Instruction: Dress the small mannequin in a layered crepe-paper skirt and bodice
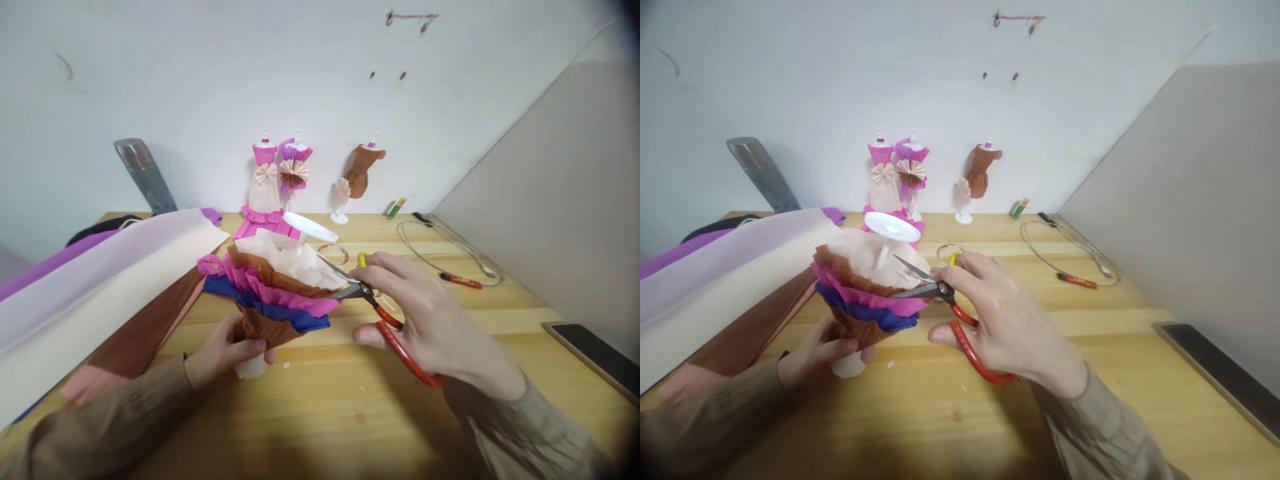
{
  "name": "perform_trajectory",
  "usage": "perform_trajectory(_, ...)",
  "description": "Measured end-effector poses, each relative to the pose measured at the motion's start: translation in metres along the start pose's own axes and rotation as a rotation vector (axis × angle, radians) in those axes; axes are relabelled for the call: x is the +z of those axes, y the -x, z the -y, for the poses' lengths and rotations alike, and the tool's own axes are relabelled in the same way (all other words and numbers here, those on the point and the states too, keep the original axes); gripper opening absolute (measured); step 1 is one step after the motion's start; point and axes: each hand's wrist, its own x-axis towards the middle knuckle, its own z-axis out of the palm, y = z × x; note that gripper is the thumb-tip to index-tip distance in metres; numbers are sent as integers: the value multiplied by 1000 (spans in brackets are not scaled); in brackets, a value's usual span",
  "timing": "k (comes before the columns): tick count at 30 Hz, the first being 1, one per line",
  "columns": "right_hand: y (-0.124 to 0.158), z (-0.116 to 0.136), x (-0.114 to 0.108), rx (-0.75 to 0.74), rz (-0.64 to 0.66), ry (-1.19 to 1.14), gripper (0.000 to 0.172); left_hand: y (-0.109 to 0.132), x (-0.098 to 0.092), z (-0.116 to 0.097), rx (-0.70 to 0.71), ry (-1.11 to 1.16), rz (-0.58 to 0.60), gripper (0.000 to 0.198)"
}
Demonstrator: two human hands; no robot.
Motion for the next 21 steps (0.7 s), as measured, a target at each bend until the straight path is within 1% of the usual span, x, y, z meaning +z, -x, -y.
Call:
perform_trajectory(4, 0, 1, -1, 13, 2, 0, 55, -1, -1, 1, 10, -30, -4, 45)
perform_trajectory(7, 0, 1, -2, 11, 13, -2, 54, -1, 0, -1, -6, -73, -25, 47)
perform_trajectory(14, 2, 1, -2, -15, -7, 20, 55, -1, 1, -6, -17, -103, -73, 49)
perform_trajectory(21, 3, 2, -2, -30, -9, 7, 52, 1, 2, -8, -1, -112, -112, 45)
